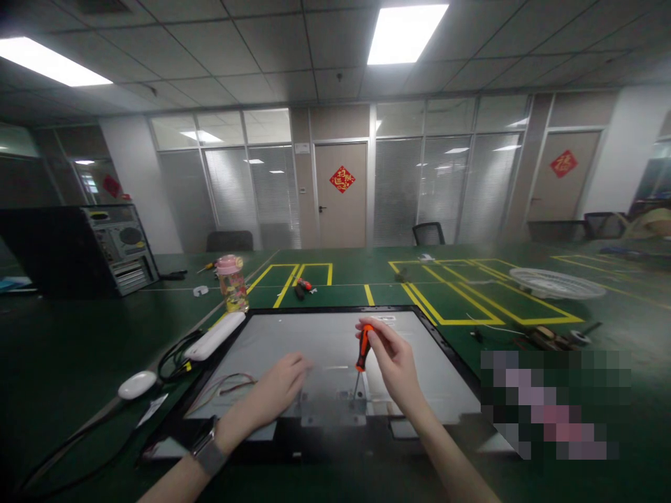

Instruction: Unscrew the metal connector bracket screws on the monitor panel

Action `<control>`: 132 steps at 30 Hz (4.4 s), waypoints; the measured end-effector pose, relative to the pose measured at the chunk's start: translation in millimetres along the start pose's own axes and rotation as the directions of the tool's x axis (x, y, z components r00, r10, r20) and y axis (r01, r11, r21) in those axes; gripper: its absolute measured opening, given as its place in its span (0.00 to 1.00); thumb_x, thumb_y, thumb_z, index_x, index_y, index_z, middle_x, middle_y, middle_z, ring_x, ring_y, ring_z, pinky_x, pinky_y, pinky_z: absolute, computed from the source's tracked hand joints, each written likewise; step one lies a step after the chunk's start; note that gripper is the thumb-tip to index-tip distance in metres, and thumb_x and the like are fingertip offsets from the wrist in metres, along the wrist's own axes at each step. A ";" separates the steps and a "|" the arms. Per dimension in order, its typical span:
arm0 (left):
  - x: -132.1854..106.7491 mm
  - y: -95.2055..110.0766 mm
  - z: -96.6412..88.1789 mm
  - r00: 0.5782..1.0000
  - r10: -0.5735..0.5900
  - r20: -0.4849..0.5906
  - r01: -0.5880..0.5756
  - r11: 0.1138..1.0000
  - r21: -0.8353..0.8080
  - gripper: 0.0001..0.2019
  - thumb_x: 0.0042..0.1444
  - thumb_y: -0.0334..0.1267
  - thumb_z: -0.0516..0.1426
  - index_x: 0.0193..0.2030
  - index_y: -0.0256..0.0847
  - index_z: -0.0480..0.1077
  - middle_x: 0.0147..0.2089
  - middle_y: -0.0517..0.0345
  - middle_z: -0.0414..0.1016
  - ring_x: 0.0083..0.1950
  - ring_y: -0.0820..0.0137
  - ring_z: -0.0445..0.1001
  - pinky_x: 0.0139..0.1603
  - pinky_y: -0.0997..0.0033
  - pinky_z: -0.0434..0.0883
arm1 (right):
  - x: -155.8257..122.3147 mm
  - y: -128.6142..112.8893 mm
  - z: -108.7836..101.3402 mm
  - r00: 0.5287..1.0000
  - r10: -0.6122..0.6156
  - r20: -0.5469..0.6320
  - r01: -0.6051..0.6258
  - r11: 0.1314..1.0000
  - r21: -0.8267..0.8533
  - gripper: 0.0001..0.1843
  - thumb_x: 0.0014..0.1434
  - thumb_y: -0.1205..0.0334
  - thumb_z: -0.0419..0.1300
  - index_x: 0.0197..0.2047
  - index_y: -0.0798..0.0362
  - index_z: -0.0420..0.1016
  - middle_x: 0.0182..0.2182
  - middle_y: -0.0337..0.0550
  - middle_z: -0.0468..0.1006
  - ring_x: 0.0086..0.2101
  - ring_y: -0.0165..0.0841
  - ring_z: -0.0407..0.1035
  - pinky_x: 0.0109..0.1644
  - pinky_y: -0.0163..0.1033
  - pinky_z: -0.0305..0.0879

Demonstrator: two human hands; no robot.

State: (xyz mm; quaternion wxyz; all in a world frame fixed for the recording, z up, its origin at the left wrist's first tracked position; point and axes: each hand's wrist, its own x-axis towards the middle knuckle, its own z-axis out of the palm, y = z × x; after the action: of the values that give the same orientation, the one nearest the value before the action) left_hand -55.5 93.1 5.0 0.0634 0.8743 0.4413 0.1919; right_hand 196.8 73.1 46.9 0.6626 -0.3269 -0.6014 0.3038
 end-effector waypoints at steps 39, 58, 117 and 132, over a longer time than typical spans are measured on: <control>-0.7 1.9 -2.4 1.000 -0.002 0.005 0.002 1.000 0.000 0.15 0.65 0.29 0.45 0.52 0.42 0.69 0.46 0.53 0.69 0.49 0.66 0.67 0.52 0.67 0.65 | 2.8 -11.5 3.2 0.960 0.183 0.211 -0.256 0.876 0.409 0.12 0.53 0.49 0.66 0.31 0.49 0.79 0.35 0.42 0.74 0.39 0.37 0.68 0.51 0.47 0.65; -0.2 3.9 -3.7 0.999 -0.025 0.028 0.025 1.000 0.015 0.15 0.65 0.29 0.45 0.49 0.41 0.70 0.46 0.53 0.68 0.49 0.66 0.66 0.52 0.67 0.64 | 2.0 -7.5 -1.4 0.966 0.117 0.229 -0.187 0.932 0.311 0.10 0.51 0.51 0.69 0.30 0.48 0.80 0.32 0.41 0.74 0.37 0.36 0.69 0.51 0.47 0.65; -0.7 6.4 -6.7 0.999 -0.021 0.030 0.020 1.000 0.017 0.14 0.66 0.29 0.44 0.49 0.41 0.70 0.46 0.53 0.68 0.49 0.66 0.67 0.52 0.67 0.65 | 0.5 -2.9 -1.8 0.991 -0.060 0.117 0.070 0.994 -0.079 0.18 0.65 0.53 0.51 0.53 0.46 0.73 0.48 0.47 0.77 0.45 0.41 0.73 0.54 0.50 0.64; -1.2 2.9 -3.6 1.000 -0.003 0.013 0.003 1.000 0.010 0.15 0.66 0.30 0.45 0.51 0.41 0.69 0.47 0.53 0.68 0.49 0.66 0.67 0.51 0.67 0.65 | -3.6 -0.2 0.3 0.989 -0.097 0.115 0.113 0.983 -0.144 0.17 0.66 0.56 0.50 0.56 0.45 0.71 0.47 0.47 0.75 0.43 0.39 0.73 0.50 0.47 0.66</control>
State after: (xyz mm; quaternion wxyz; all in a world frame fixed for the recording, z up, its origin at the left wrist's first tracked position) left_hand -55.4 90.2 8.8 0.0623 0.8751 0.4432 0.1841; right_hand 196.2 70.2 44.9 0.6180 -0.3267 -0.6738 0.2395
